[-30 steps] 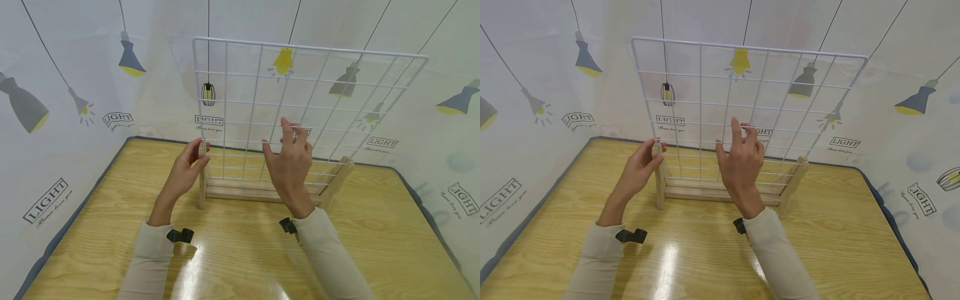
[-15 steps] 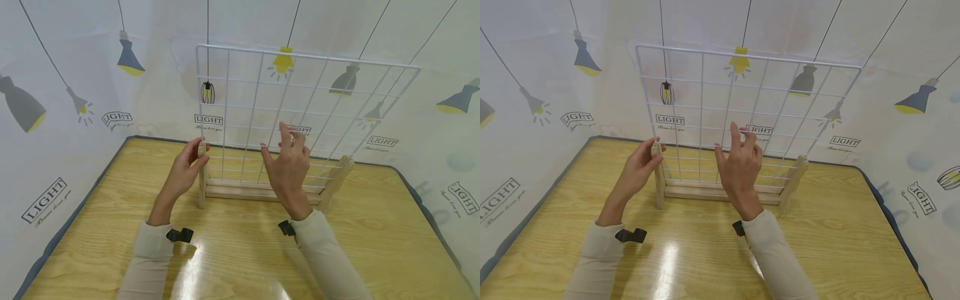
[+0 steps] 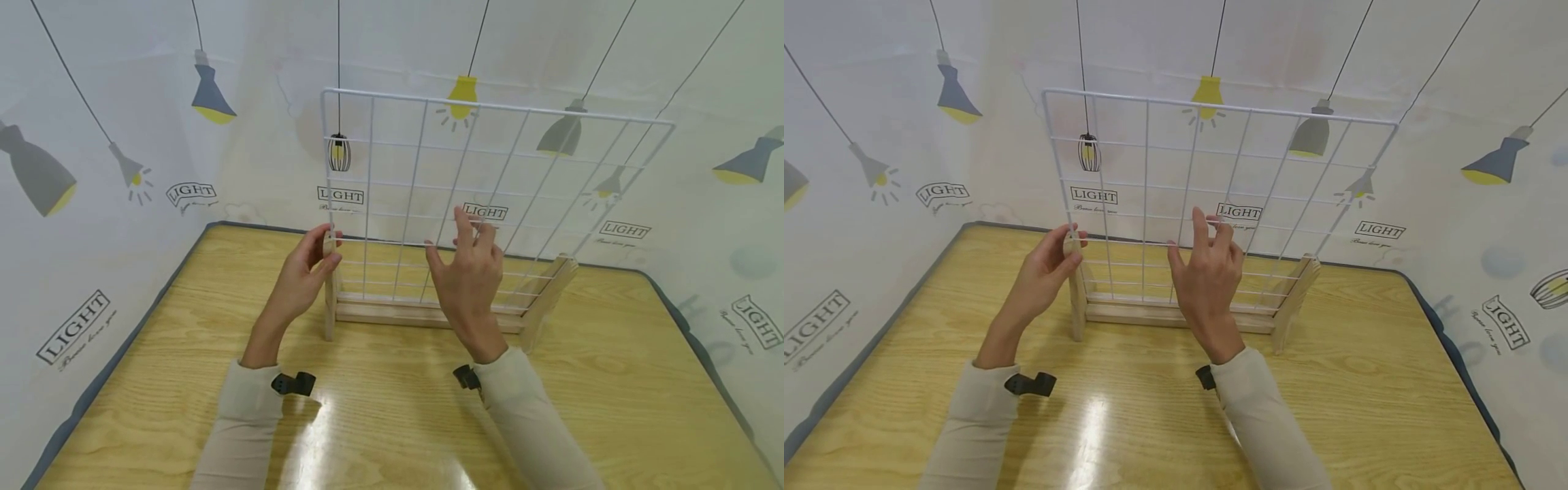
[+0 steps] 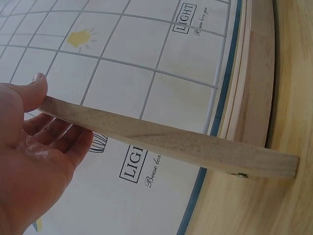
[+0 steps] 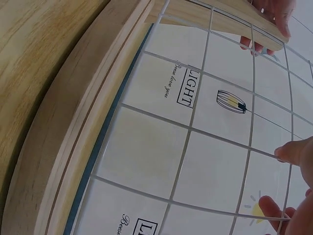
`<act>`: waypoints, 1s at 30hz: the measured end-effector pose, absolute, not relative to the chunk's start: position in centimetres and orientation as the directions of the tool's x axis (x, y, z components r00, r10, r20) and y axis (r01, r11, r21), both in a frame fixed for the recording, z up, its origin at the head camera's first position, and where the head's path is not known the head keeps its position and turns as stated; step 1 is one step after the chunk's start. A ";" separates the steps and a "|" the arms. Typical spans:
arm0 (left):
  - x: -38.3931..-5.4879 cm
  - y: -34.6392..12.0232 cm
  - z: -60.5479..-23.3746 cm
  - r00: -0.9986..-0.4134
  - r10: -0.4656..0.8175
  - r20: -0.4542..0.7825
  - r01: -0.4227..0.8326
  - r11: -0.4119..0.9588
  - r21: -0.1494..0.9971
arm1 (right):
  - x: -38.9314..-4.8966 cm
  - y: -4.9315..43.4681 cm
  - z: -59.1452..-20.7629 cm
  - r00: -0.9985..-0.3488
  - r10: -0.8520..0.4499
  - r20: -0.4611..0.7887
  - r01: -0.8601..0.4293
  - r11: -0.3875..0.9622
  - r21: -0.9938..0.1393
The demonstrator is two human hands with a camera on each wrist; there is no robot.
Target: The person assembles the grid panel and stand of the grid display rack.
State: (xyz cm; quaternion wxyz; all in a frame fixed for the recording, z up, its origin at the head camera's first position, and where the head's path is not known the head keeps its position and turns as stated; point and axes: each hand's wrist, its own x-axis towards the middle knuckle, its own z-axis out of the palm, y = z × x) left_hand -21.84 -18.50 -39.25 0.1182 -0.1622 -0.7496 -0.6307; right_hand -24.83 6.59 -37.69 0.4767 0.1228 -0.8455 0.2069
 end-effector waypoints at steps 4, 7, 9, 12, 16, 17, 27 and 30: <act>-21.8 -18.5 -39.2 -0.919 0.095 0.382 0.392 0.150 0.907 | -24.8 6.5 -38.0 -0.517 -0.004 0.856 -0.403 0.883 -0.239; -21.8 -18.5 -39.2 -0.920 0.094 0.382 0.392 0.151 0.907 | -24.9 6.5 -38.3 -0.520 0.000 0.854 -0.399 0.884 -0.243; -21.8 -18.6 -39.2 -0.919 0.096 0.382 0.393 0.154 0.907 | -24.9 6.5 -38.4 -0.524 0.001 0.852 -0.395 0.885 -0.245; -21.9 -18.6 -39.4 -0.922 0.100 0.375 0.386 0.147 0.911 | -24.9 6.6 -38.7 -0.527 -0.001 0.850 -0.397 0.884 -0.246; -21.9 -18.7 -39.5 -0.925 0.106 0.365 0.376 0.128 0.918 | -24.7 6.6 -38.9 -0.526 -0.008 0.851 -0.402 0.884 -0.240; -21.9 -18.8 -39.6 -0.926 0.108 0.362 0.374 0.125 0.919 | -24.7 6.6 -39.0 -0.526 -0.010 0.851 -0.403 0.883 -0.239; -21.8 -18.9 -39.6 -0.930 0.113 0.350 0.364 0.143 0.920 | -24.6 6.4 -39.1 -0.533 -0.004 0.846 -0.402 0.881 -0.249; -21.8 -18.9 -39.7 -0.928 0.117 0.353 0.368 0.148 0.918 | -24.5 6.5 -39.2 -0.537 -0.002 0.844 -0.396 0.884 -0.249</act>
